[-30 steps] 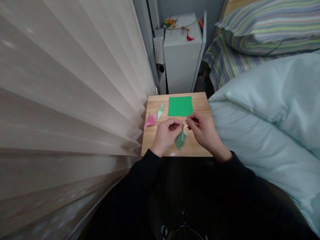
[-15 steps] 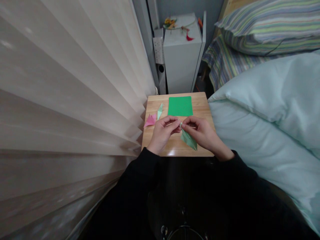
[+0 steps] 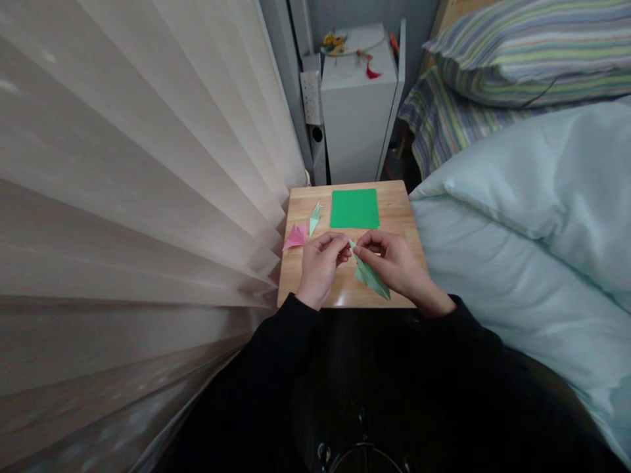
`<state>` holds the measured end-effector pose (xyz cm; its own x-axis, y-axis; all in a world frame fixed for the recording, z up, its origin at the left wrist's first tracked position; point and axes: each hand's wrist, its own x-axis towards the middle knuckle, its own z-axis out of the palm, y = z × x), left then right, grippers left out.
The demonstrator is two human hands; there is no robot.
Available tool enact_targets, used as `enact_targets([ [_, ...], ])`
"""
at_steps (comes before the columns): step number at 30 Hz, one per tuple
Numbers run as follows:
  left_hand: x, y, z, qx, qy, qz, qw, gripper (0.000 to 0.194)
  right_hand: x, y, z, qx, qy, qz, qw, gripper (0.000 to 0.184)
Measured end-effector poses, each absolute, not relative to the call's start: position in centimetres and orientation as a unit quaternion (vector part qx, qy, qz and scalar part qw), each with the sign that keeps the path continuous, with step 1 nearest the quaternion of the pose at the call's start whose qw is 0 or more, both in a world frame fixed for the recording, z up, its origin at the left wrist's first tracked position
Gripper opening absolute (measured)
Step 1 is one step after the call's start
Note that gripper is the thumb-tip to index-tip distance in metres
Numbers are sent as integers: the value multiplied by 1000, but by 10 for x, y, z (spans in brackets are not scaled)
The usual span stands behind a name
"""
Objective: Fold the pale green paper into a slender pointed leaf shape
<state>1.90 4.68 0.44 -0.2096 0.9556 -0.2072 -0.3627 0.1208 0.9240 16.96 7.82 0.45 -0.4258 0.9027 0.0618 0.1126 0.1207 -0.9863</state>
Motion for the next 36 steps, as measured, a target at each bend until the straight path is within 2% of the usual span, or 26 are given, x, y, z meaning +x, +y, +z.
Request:
enact_targets([
  [4, 14, 49, 4, 330, 505, 587, 540, 25, 170, 78, 4, -400, -656, 524, 366, 18],
  [10, 12, 49, 3, 410, 512, 523, 544, 20, 172, 80, 4, -401, -667, 525, 345, 21],
  [27, 5, 53, -6, 432, 487, 521, 552, 25, 178, 86, -7, -371, -616, 603, 345, 17],
  [33, -8, 53, 2, 489, 495, 445, 564, 17, 192, 92, -2, -406, -623, 591, 311, 33],
  [36, -13, 51, 5, 546, 504, 359, 564, 5, 195, 90, -3, -401, -648, 589, 270, 32],
])
